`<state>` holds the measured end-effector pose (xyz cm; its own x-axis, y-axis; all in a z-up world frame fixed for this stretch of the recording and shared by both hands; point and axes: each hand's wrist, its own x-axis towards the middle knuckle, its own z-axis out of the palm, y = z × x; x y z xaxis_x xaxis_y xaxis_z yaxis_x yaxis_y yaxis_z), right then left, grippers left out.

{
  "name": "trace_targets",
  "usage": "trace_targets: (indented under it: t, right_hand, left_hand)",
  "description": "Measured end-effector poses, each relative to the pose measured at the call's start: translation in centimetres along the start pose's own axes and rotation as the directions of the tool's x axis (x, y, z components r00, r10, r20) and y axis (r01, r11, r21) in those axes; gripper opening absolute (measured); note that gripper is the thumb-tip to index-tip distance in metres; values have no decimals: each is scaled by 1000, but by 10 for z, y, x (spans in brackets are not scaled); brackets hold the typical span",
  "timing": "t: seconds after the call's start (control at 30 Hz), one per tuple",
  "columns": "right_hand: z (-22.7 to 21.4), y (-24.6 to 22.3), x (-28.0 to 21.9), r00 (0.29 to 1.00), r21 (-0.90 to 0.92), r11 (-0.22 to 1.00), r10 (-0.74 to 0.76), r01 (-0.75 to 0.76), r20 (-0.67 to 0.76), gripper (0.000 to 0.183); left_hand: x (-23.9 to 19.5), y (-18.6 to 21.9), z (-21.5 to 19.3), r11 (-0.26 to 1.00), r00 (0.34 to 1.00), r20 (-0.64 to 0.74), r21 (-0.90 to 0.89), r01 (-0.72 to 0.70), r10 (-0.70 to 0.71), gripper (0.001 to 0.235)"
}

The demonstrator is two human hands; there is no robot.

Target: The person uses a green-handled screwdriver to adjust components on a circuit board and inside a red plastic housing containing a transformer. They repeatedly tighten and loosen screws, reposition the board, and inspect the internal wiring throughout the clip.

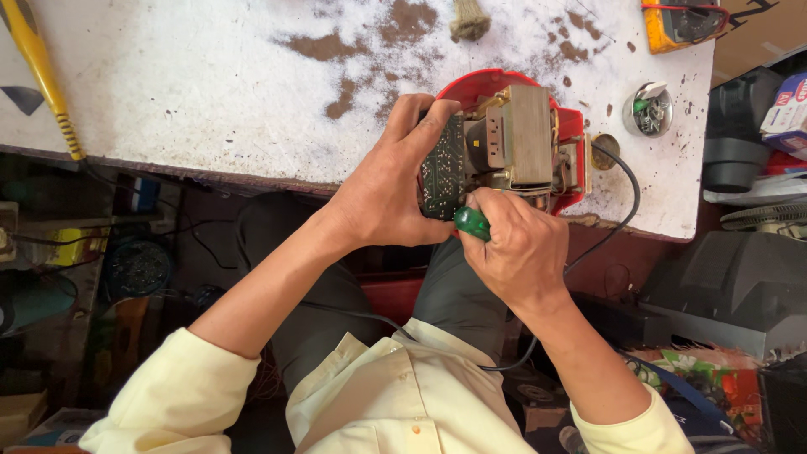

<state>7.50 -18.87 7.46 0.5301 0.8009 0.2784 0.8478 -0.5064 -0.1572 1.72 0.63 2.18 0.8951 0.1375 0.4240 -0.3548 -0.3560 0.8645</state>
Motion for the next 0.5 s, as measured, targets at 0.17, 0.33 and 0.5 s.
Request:
trace_targets:
  t: [0.17,0.33,0.5]
  right_hand:
    - [1,0,-1,1000,-13,1000,12,-12,-10,22]
    - [4,-1,-4,999,-18,1000,22,-22,-31,20]
    - [-3,0,-4,999,11,1000,29,-29,18,19]
  left_hand:
    - [2,0,-1,999,999,31,-11,43,-43,110]
    - [4,1,-2,997,996,53,-9,73,-72,110]
    - [4,3,-5,999,999,36,34,25,-26,113]
